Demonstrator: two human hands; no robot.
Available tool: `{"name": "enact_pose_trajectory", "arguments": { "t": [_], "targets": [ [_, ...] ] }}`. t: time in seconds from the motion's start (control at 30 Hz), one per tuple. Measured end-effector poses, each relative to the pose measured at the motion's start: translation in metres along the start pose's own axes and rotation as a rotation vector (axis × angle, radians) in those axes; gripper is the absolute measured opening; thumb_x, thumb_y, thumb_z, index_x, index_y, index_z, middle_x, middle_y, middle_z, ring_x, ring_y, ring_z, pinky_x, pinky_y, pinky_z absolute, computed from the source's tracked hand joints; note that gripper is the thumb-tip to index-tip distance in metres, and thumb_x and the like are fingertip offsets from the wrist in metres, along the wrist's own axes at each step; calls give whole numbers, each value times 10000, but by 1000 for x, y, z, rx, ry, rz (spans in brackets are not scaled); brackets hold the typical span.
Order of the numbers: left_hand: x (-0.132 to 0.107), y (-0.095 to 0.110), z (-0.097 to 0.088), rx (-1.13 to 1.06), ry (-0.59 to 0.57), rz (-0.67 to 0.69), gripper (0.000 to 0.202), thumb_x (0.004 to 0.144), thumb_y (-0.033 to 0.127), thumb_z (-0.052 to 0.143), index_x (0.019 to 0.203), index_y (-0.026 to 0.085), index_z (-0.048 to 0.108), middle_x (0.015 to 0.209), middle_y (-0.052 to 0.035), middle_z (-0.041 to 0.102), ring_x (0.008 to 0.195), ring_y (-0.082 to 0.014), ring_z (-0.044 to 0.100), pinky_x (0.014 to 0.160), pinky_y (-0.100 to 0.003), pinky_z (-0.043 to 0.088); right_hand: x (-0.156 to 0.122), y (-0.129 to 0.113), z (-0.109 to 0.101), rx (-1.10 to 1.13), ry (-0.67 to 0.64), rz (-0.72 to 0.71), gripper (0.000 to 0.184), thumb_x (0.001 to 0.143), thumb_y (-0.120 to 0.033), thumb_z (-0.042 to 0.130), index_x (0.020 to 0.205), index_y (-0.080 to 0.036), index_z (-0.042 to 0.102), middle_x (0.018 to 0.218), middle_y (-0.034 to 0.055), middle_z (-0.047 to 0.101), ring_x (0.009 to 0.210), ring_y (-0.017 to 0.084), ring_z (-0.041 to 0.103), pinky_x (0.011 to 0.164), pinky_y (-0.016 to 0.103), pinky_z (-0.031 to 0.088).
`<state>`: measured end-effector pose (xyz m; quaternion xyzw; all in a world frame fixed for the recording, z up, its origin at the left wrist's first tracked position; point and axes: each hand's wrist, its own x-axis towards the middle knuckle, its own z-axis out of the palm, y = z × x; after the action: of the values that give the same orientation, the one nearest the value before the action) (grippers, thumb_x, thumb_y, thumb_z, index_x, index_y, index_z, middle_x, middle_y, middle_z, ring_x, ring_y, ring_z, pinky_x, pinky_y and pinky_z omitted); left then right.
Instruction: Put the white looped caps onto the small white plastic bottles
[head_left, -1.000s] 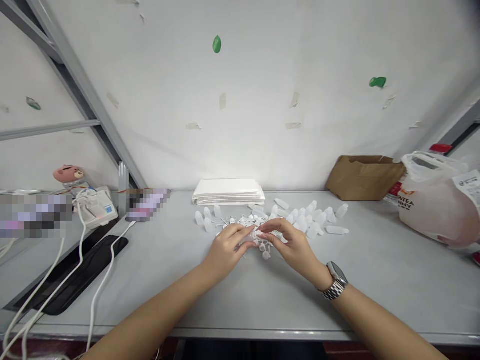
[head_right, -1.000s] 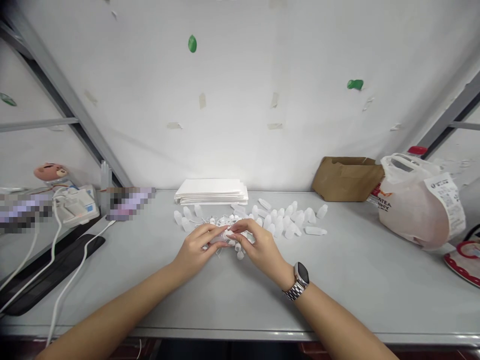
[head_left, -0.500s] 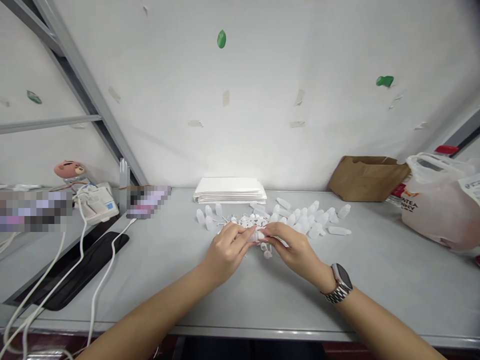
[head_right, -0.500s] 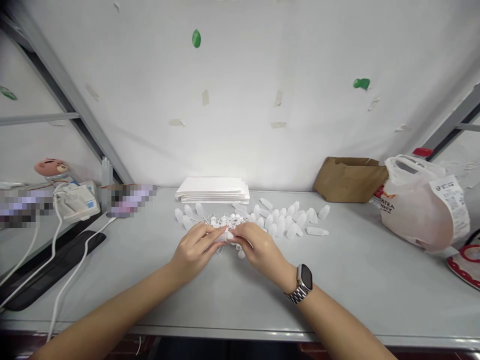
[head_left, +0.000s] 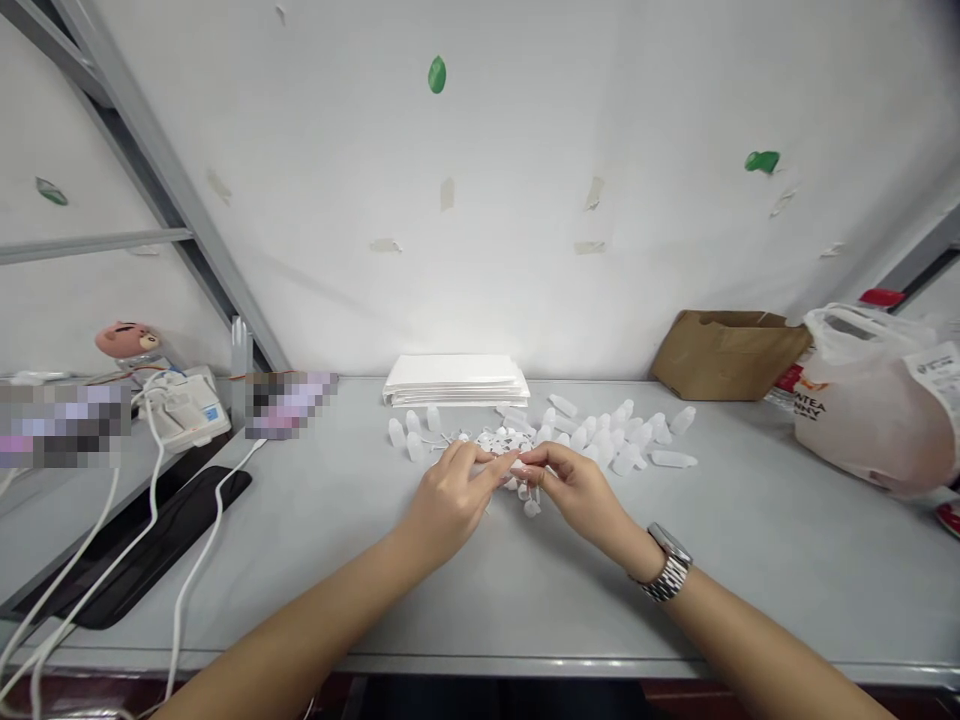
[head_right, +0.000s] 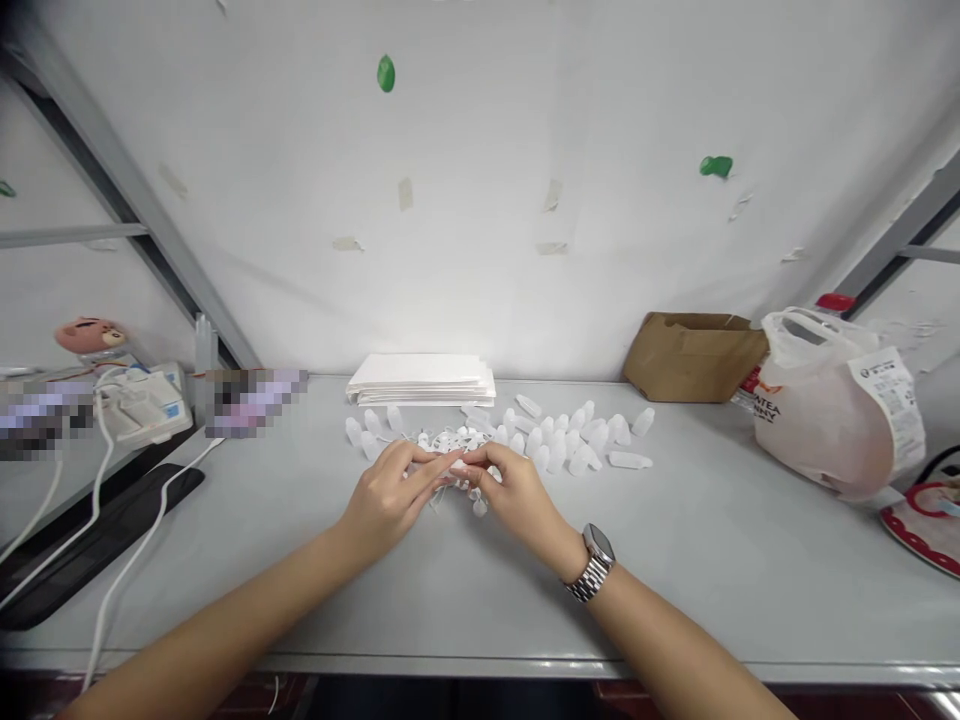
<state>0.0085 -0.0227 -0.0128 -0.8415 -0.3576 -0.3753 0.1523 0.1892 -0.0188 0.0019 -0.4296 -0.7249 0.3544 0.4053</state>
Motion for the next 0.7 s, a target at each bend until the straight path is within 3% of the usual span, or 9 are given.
{"name": "enact_pose_trajectory", "arguments": {
  "t": [0.1, 0.2, 0.53, 0.7],
  "targets": [
    [-1, 0, 1, 1, -26, -20, 278, 850, 154, 450, 1101, 197, 562, 787, -39, 513, 717, -135, 472, 610, -243, 448, 3, -3, 0, 95, -19, 93, 174, 812, -335, 533, 777, -177, 598, 684, 13, 616, 643, 137, 579, 613, 266, 465],
    [-2, 1, 1, -1, -76, -54, 237, 861, 203, 444, 1059, 193, 574, 769, -35, 496, 709, -139, 464, 594, -237, 436, 4, -2, -1, 90, -13, 97, 203, 813, -353, 524, 754, -177, 605, 687, 12, 612, 658, 134, 568, 621, 258, 451],
    [-4, 1, 6, -124, -147, -178, 232, 862, 323, 442, 981, 171, 571, 779, -39, 519, 728, -152, 509, 634, -278, 466, 1, 1, -2, -172, 35, -104, 162, 860, -247, 453, 782, -184, 579, 725, 28, 609, 683, 143, 563, 640, 277, 456],
    [-4, 0, 5, -259, -110, -221, 401, 835, 332, 496, 1204, 190, 425, 861, -38, 589, 799, -158, 560, 736, -323, 489, 1, 1, -5, -142, -17, -115, 105, 840, -271, 509, 839, -197, 583, 775, 22, 624, 721, 144, 582, 653, 279, 473]
  ]
}}
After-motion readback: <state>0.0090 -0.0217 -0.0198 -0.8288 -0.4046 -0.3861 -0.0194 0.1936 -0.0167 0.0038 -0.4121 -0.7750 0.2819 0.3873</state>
